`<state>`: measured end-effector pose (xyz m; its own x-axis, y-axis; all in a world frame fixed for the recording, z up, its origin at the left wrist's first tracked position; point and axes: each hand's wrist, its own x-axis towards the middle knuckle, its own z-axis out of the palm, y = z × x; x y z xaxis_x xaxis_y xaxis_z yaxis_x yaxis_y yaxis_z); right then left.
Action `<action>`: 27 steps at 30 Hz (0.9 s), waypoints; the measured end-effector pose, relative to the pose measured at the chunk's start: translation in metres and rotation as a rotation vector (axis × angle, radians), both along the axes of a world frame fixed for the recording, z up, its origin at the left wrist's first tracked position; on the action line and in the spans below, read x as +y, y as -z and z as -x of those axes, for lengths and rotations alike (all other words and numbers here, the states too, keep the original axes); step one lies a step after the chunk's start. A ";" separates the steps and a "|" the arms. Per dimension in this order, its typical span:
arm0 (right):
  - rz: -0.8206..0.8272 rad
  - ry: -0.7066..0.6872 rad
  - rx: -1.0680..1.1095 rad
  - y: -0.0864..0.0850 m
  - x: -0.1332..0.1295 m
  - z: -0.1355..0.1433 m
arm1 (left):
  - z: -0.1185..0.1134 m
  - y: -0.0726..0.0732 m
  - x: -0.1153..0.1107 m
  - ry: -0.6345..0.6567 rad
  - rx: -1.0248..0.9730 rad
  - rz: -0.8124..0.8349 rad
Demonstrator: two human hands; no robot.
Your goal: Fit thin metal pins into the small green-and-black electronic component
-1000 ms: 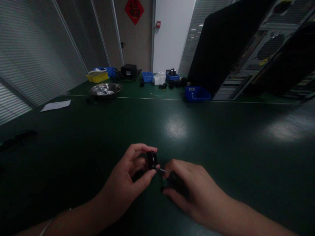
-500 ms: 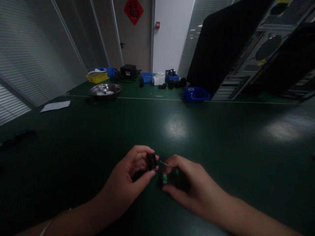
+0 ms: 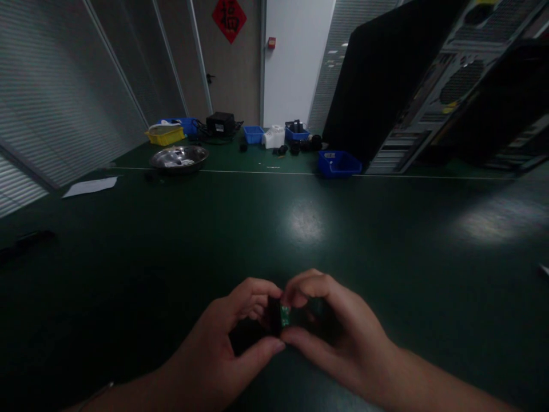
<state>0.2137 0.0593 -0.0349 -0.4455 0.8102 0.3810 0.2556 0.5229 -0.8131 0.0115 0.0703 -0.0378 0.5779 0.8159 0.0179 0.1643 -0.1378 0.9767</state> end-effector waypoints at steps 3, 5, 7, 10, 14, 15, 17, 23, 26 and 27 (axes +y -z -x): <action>-0.002 -0.004 0.003 0.000 -0.001 0.000 | -0.001 0.001 0.000 0.004 -0.036 0.039; 0.003 -0.006 0.004 0.000 -0.001 0.000 | -0.002 0.001 -0.001 0.003 -0.044 0.059; 0.009 -0.013 0.003 0.000 -0.001 0.000 | -0.002 0.000 -0.001 0.003 -0.050 0.077; 0.014 -0.033 0.011 -0.001 0.000 0.000 | -0.002 0.002 0.000 0.041 -0.079 0.111; 0.016 -0.052 0.021 -0.002 0.002 0.000 | -0.002 0.003 0.002 0.073 -0.095 0.159; 0.016 -0.052 0.021 -0.002 0.002 0.000 | -0.002 0.002 0.002 0.078 -0.101 0.167; 0.013 -0.053 0.020 -0.001 0.003 0.000 | -0.002 0.001 0.002 0.083 -0.121 0.189; -0.007 -0.080 -0.012 -0.002 0.003 0.000 | -0.005 -0.005 0.004 0.022 -0.138 0.236; -0.002 -0.109 -0.044 -0.005 0.004 0.001 | -0.007 -0.006 0.004 0.017 -0.109 0.186; -0.003 -0.120 -0.046 -0.007 0.004 0.001 | -0.007 -0.006 0.005 0.013 -0.098 0.164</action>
